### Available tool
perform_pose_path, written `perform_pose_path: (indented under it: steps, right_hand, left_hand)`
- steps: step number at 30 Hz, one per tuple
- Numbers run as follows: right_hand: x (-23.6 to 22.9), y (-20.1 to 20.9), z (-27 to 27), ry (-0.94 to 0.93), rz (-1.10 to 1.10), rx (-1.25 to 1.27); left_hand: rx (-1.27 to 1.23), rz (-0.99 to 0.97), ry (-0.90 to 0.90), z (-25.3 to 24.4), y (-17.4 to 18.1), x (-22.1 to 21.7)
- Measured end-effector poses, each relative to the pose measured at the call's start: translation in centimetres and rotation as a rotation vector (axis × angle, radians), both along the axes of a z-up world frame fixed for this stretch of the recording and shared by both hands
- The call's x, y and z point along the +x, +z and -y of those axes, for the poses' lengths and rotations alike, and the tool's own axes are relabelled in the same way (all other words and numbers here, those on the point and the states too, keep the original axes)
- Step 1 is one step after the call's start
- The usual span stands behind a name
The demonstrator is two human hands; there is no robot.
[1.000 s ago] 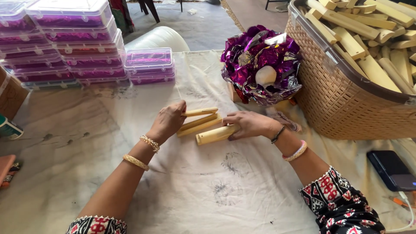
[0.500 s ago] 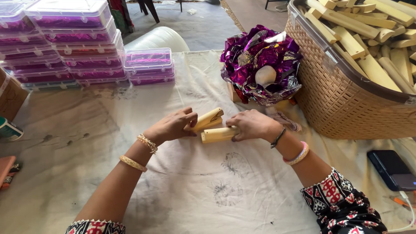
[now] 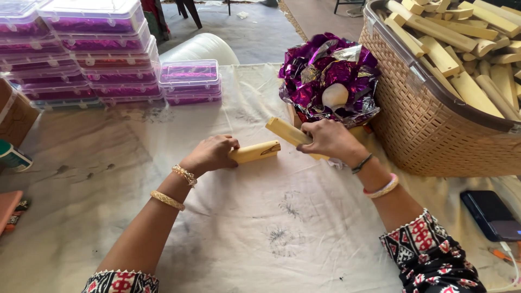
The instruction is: Wrapping small wooden sticks in pink metallic foil and storing them in a container.
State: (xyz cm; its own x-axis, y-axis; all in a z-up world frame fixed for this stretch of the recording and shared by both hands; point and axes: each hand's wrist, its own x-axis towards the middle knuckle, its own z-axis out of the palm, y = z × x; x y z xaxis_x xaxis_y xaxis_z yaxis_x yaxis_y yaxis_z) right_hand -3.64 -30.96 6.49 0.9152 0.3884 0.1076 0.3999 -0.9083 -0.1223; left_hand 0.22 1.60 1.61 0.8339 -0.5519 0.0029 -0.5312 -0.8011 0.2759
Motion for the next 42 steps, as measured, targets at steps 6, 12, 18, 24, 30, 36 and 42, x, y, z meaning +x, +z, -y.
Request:
perform_pose_path:
  steps: [6,12,18,24,30,36,42]
  right_hand:
    - [0.5,-0.5,-2.1,-0.052,0.035,0.023]
    - [3.8,-0.7,-4.7,-0.127,-0.017,-0.007]
    - [7.6,-5.0,-5.8,-0.076,0.063,-0.144]
    - [6.8,-6.1,-6.6,-0.120,0.036,-0.170]
    - [6.6,-6.6,-7.3,-0.143,0.082,-0.196]
    - [6.4,-6.6,-7.5,-0.154,0.060,-0.214]
    - [5.9,-5.6,-7.6,-0.142,0.101,-0.236]
  left_hand:
    - [-0.057,0.095,0.125,-2.8,-1.2,2.4]
    - [-0.135,0.034,0.273,-5.0,-0.9,2.6]
    - [-0.160,-0.012,0.320,-5.6,-0.4,2.9]
    - [-0.157,-0.137,0.323,-6.0,-0.1,2.8]
    - [-0.113,-0.042,0.309,-5.7,-0.2,2.6]
    - [-0.107,-0.020,0.303,-5.7,-0.3,2.6]
    - [-0.085,-0.059,0.341,-5.4,-0.3,2.5]
